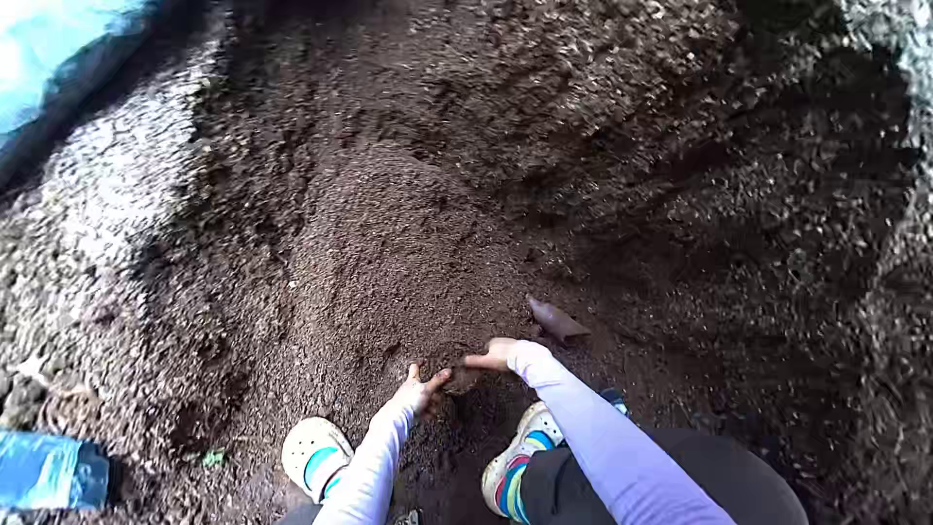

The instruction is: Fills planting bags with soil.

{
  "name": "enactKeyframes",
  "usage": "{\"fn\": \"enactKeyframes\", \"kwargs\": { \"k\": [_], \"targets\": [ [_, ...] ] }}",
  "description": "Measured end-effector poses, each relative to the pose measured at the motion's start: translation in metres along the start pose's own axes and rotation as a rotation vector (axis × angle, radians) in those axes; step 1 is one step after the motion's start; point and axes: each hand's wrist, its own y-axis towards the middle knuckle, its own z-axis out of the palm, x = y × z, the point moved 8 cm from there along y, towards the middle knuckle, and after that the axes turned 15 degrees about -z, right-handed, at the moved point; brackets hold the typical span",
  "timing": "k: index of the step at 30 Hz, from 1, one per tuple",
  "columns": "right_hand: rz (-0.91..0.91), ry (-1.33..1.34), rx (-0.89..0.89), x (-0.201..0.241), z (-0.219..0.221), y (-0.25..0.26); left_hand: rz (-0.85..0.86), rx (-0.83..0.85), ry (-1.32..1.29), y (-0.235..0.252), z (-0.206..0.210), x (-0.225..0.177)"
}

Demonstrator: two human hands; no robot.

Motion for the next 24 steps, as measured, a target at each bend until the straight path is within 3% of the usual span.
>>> {"fn": "enactKeyframes", "kwargs": {
  "k": [3, 6, 9, 11, 15, 17, 20, 22, 24],
  "targets": [
    [-0.092, -0.089, 0.07, 0.026, 0.007, -0.001, 0.004, 0.006, -0.037, -0.003, 0.006, -0.011],
    [-0.108, -0.093, 0.022, 0.053, 0.001, -0.019, 0.048, -0.067, -0.063, -0.002, 0.002, -0.011],
    [-0.116, -0.049, -0.084, 0.061, 0.0, -0.023, 0.135, -0.156, -0.172, -0.004, -0.002, -0.017],
    [-0.177, -0.035, -0.059, 0.056, -0.003, -0.021, 0.211, -0.267, -0.161, -0.005, -0.005, -0.019],
    [-0.259, 0.223, -0.11, 0.012, -0.03, 0.019, 0.152, -0.457, 0.27, -0.021, -0.002, -0.017],
    [-0.278, 0.185, -0.215, -0.012, -0.04, 0.043, 0.108, -0.574, 0.515, -0.037, -0.001, -0.017],
    [-0.288, 0.091, -0.38, -0.045, -0.021, 0.062, 0.405, -0.775, 0.539, -0.061, -0.004, -0.03],
    [-0.267, 0.07, -0.327, -0.059, 0.004, 0.068, 0.629, -0.794, 0.502, -0.065, -0.001, -0.041],
    [-0.221, 0.118, -0.261, -0.062, 0.023, 0.072, 0.685, -0.754, 0.412, -0.065, -0.006, -0.043]
  ]
}}
